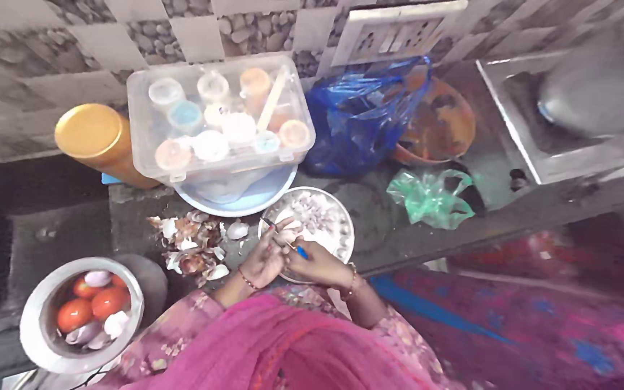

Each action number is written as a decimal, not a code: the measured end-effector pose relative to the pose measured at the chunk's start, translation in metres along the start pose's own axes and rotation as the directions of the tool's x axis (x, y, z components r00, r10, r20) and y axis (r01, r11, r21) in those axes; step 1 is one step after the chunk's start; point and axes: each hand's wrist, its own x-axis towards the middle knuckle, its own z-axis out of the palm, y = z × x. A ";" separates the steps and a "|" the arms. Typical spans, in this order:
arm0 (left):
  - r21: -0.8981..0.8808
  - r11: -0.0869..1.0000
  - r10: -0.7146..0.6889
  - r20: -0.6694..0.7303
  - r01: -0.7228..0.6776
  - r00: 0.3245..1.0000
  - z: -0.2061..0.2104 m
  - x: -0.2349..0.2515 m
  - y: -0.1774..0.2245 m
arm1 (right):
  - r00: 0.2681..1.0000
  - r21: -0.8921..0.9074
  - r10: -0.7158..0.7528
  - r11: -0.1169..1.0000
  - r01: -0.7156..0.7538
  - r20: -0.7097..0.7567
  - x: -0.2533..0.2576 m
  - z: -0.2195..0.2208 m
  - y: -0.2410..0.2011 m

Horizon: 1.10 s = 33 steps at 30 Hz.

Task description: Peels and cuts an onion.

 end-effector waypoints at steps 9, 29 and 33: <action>-0.095 0.994 -0.036 0.105 0.047 0.994 -0.007 -0.003 0.006 | 0.969 0.322 -0.026 0.945 -0.056 0.247 -0.019 -0.008 0.014; 0.028 1.000 -0.002 -0.053 0.003 0.999 0.004 -0.011 0.000 | 0.851 -0.107 -0.026 0.994 -0.035 -0.524 -0.017 0.023 0.006; 0.025 1.000 -0.005 -0.062 0.006 0.998 0.002 -0.013 0.002 | 0.893 0.162 0.027 0.985 0.051 -0.449 -0.015 0.014 0.022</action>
